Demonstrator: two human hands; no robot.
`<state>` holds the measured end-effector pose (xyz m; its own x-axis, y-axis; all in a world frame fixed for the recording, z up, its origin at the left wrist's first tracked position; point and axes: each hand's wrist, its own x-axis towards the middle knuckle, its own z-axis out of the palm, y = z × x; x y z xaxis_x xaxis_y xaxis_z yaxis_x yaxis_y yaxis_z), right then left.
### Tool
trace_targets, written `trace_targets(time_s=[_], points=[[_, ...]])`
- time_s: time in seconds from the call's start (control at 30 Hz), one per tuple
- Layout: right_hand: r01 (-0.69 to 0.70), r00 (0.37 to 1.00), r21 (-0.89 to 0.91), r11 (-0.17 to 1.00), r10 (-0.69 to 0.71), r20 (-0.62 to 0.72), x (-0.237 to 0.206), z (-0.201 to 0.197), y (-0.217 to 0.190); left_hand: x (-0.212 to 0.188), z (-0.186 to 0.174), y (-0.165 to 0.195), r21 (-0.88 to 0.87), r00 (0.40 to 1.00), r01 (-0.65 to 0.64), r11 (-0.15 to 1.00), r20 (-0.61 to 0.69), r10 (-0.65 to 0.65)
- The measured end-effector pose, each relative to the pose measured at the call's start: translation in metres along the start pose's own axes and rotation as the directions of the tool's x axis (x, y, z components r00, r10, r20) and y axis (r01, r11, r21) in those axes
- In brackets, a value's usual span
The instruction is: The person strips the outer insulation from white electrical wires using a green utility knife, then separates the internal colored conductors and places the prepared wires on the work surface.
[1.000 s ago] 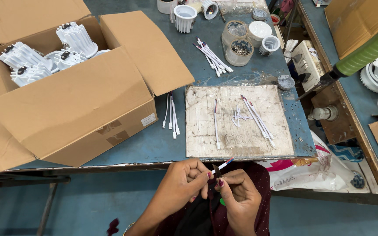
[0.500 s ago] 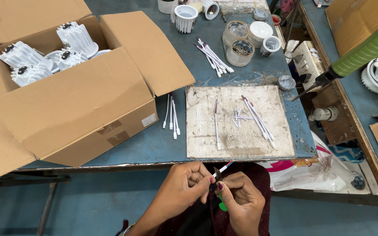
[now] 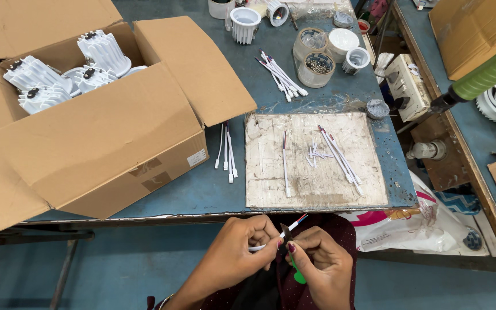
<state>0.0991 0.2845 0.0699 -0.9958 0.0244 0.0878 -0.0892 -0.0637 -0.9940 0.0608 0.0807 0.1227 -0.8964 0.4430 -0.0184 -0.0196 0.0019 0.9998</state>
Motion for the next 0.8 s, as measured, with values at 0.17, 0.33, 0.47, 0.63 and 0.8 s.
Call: trace_targets(time_s=[0.17,0.33,0.47,0.63,0.8], points=[[-0.082,0.995,-0.030,0.996,0.084,0.055,0.003,-0.007,-0.008,-0.001,-0.006,0.008,0.132,0.999,-0.004,0.991,0.043,-0.002],[-0.127,0.986,-0.072,0.989,0.134,0.097,0.005,-0.013,-0.013,-0.003,-0.006,0.004,0.301,0.981,-0.193,0.934,0.031,0.192],[-0.184,0.973,-0.147,0.972,0.202,0.115,0.007,-0.016,-0.016,-0.003,-0.006,-0.003,0.483,0.944,-0.313,0.818,0.066,0.322],[-0.228,0.959,-0.197,0.954,0.255,0.126,0.012,-0.021,-0.017,-0.001,-0.004,-0.010,0.545,0.949,-0.291,0.786,0.063,0.308],[-0.093,0.991,-0.074,0.993,0.099,0.085,0.008,-0.013,-0.002,-0.001,-0.001,-0.016,0.394,0.947,-0.285,0.874,-0.025,0.320]])
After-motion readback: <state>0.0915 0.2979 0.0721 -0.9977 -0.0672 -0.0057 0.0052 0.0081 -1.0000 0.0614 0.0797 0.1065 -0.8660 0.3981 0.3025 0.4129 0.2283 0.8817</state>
